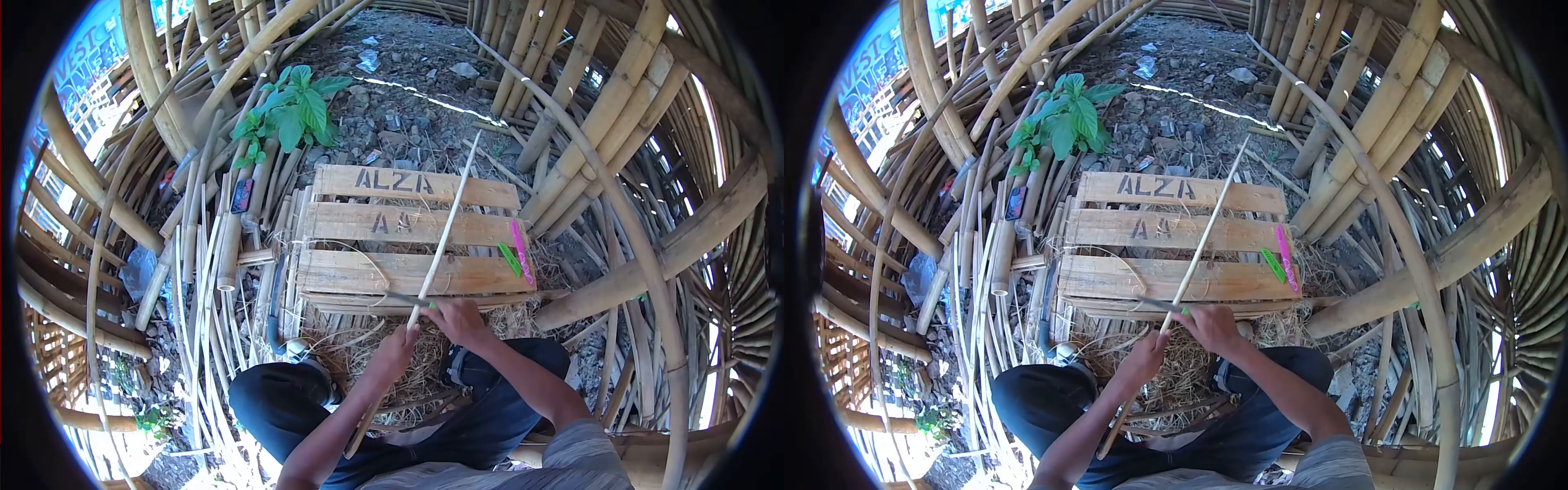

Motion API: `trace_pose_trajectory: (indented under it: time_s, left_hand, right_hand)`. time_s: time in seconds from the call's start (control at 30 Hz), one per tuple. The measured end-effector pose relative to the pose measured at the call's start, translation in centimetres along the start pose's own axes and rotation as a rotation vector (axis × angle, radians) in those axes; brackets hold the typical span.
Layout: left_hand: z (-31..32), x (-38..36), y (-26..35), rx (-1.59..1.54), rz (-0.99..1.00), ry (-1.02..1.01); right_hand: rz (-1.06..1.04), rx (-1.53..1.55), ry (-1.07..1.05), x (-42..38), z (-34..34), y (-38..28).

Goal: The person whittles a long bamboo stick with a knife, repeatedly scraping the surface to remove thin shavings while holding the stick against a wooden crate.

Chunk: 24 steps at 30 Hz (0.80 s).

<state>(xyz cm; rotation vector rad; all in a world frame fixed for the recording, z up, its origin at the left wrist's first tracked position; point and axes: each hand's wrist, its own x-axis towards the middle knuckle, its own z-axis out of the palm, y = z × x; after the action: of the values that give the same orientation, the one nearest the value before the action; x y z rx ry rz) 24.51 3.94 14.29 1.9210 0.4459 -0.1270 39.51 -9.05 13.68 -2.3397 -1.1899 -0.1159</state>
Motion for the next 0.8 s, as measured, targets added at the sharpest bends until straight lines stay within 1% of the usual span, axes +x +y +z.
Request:
trace_pose_trajectory:
  time_s: [0.07,0.13,0.17,0.2,0.23,0.27,0.33,0.37,0.43,0.47,0.5,0.53,0.6,0.63,0.7,0.73,0.8]
  left_hand:
    - [0.2,-0.2,-0.1,0.058,-0.014,0.029]
    - [0.6,-0.7,-0.5,0.026,0.147,0.063]
    - [-0.2,-1.0,0.7,-0.044,-0.021,-0.056]
    - [-0.3,-0.7,0.6,-0.041,-0.012,-0.053]
    - [-0.3,-0.6,0.0,-0.080,-0.011,-0.073]
    - [-0.2,-0.6,-0.3,-0.122,-0.014,-0.092]
    - [-0.2,-0.4,-0.1,-0.091,-0.010,-0.076]
    - [-0.3,-0.4,0.0,-0.057,-0.009,-0.060]
    - [-1.2,-1.0,1.1,-0.022,0.014,-0.044]
    - [-1.3,-1.9,1.7,0.014,0.043,-0.045]
    - [-1.3,-2.3,2.0,0.035,0.008,-0.045]
    - [-1.4,-2.1,2.0,0.042,0.020,-0.045]
    - [-1.3,-1.8,1.5,-0.124,-0.043,-0.136]
    - [-1.0,-1.5,1.0,-0.124,-0.042,-0.133]
    - [-0.8,-0.5,0.0,-0.141,-0.007,-0.099]
    - [-1.1,-0.6,0.2,-0.139,-0.011,-0.083]
    - [-1.2,-1.3,1.1,-0.034,-0.027,-0.069]
  right_hand:
    - [-0.047,-0.137,0.067,0.3,-0.5,1.5]
    - [0.003,-0.194,0.033,1.0,-1.7,4.2]
    - [0.107,-0.228,0.086,1.9,-2.6,4.6]
    - [0.209,-0.259,0.136,2.6,-3.1,4.6]
    - [0.172,-0.218,0.064,2.0,-3.0,3.9]
    - [0.174,-0.219,0.064,0.9,-2.1,2.6]
    - [-0.175,-0.058,0.089,-0.8,-0.4,0.6]
    - [-0.183,-0.055,0.086,-0.3,-0.6,0.8]
    - [-0.039,-0.134,-0.056,0.6,-1.6,2.0]
    - [0.102,-0.177,0.029,1.5,-2.0,4.4]
    - [0.236,-0.229,0.130,2.7,-2.2,6.7]
    - [0.237,-0.232,0.144,2.9,-2.4,6.9]
    - [0.228,-0.116,0.062,2.6,-3.0,6.1]
    - [0.270,-0.124,-0.117,1.4,-2.4,4.2]
    - [-0.035,0.036,-0.159,0.0,-2.7,-0.9]
    - [-0.049,0.044,-0.159,0.6,-2.4,-0.8]
    - [-0.118,-0.020,-0.139,0.7,-2.2,0.2]
